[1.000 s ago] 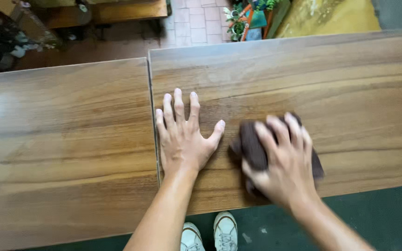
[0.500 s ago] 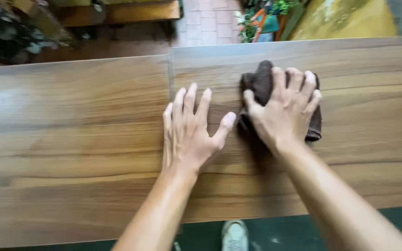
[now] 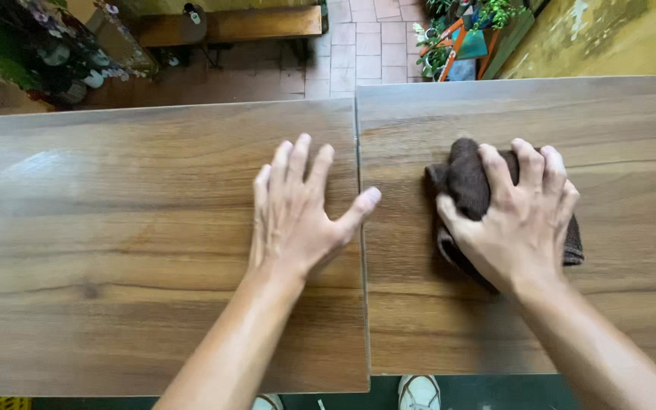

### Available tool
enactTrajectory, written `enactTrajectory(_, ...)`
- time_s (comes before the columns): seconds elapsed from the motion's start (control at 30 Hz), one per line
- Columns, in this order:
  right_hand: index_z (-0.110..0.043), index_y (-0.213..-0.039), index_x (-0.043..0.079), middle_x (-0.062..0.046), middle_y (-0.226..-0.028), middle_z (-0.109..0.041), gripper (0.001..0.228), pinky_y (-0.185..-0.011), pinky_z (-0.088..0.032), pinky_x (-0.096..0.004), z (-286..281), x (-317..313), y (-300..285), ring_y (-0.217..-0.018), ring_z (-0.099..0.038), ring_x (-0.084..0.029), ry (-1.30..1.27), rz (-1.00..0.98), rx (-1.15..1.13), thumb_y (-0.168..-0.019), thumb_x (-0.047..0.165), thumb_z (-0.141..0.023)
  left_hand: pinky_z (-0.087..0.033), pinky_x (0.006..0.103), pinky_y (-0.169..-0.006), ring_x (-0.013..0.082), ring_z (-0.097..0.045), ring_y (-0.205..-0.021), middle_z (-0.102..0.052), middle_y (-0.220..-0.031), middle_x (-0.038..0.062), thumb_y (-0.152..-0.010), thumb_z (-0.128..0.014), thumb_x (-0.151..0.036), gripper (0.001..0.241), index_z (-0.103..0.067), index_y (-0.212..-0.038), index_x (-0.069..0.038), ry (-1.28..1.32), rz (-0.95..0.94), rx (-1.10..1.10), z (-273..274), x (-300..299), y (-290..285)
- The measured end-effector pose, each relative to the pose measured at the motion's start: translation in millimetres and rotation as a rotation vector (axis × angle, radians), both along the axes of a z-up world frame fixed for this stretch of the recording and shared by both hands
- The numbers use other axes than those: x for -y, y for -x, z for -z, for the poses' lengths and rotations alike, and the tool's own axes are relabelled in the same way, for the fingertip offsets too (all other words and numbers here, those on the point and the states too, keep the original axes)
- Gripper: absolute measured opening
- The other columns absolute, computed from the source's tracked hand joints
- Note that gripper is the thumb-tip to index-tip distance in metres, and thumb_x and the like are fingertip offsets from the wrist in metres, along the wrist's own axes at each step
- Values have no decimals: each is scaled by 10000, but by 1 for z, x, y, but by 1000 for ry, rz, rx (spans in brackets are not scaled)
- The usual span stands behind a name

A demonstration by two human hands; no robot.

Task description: The person wipes the surface of a wooden counter with a cloth, moving the cloth in circular and side-to-side motions across various sections of the surface.

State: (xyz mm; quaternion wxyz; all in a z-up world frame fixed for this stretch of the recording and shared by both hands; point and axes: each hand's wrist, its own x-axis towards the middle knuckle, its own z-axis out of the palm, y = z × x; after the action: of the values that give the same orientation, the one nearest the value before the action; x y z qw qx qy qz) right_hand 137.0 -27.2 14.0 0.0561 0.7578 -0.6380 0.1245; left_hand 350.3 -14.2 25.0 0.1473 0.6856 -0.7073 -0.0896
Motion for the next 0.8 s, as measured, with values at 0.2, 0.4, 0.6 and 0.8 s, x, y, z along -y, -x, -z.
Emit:
enactTrajectory(0.2, -481, -1167, 124, -121, -1171, -439, 640, -841, -289, -506, -2, 6, -83, -1118, -332, -331, 69, 158, -34, -740, 601, -487, -213, 473, -951, 313, -245, -1247, -302, -1356, 158, -748, -357, -651, 740, -414, -1258, -118, 49, -50, -59, -15, 4, -29)
enactTrajectory(0.4, -404, -1258, 81, -165, -1284, -383, 876, -908, -282, -567, -16, -43, -154, -1217, -287, -386, 5, -61, 26, -556, 565, -605, -188, 476, -949, 321, -249, -1242, -277, -1370, 160, -737, -344, -656, 770, -384, -1278, -110, 5, -93, -65, -19, 0, -51)
enactTrajectory(0.6, -482, -1173, 131, -140, -1243, -437, 676, -967, -239, -502, -22, -111, -110, -1192, -352, -356, -7, -552, 158, -621, 520, -530, -195, 492, -952, 317, -251, -1241, -279, -1367, 161, -741, -293, -689, 789, -393, -1272, -114, -30, -77, -49, -15, 5, -43)
enactTrajectory(0.8, -462, -1146, 185, -92, -1167, -439, 738, -889, -324, -522, -19, -52, -76, -1175, -369, -362, -56, -342, -2, -497, 497, -624, -260, 490, -936, 327, -305, -1217, -344, -1330, 164, -732, -390, -661, 725, -470, -1211, -122, 172, -64, 8, 15, -7, -30)
